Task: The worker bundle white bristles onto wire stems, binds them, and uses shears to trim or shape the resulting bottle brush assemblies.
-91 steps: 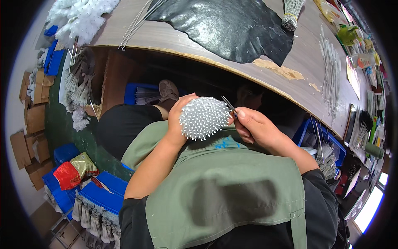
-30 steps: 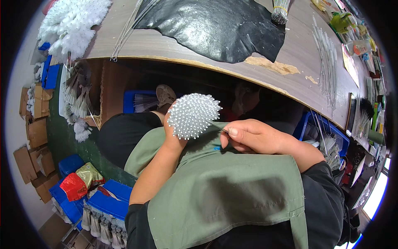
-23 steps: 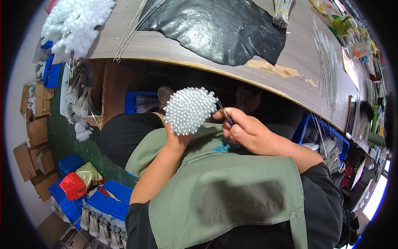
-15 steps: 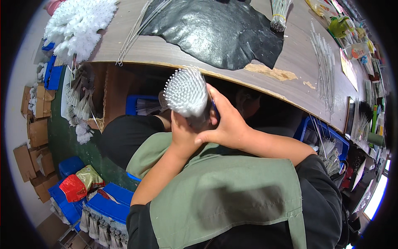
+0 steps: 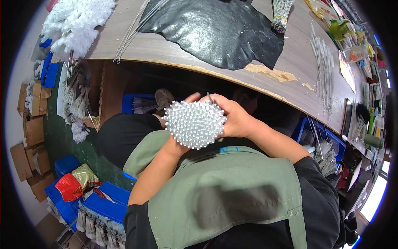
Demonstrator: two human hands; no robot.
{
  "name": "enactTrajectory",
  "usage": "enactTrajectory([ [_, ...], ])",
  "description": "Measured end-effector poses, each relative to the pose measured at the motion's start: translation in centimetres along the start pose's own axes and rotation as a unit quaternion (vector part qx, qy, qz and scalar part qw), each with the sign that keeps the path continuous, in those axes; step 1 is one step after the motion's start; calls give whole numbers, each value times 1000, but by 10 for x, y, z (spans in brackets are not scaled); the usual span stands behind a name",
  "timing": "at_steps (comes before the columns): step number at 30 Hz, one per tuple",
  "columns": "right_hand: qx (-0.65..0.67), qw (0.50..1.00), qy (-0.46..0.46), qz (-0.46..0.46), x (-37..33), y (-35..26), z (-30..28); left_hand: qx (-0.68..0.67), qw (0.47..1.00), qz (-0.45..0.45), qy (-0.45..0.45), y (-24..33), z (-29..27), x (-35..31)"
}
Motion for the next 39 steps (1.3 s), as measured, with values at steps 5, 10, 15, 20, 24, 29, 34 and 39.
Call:
enactTrajectory([
  [5, -158, 980, 12, -121, -3, -8, -6, 257, 957, 120, -54, 10, 13, 4],
  [10, -166, 981, 1, -98, -3, -4, -2, -245, 954, -170, -9, -67, 6, -11],
  [15, -188, 979, 7, -82, -6, 0, -2, -322, 929, -180, -21, -43, 14, -2],
  [20, -171, 983, 20, -56, -9, -8, -2, -302, 929, -215, -21, -36, 18, 1],
  [24, -147, 988, 16, -45, -10, -7, -3, -287, 945, -148, -55, -34, 15, 0],
  [29, -142, 989, 20, -45, -19, -9, -9, -66, 983, -124, -118, -34, 19, 4],
  [34, -92, 995, 27, 37, -24, -9, -13, -235, 949, -193, -76, -66, 11, -9],
  [39, -76, 995, 56, 37, -28, -6, -14, -128, 974, -169, -75, -39, 13, -5],
])
Point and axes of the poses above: each hand's wrist, its own x-axis towards the middle knuckle, its own z-axis out of the palm, y = z × x, the point moved 9 cm from there along x, towards the middle knuckle, and after that the axes turned 1 degree about x, right-handed, at the moved point
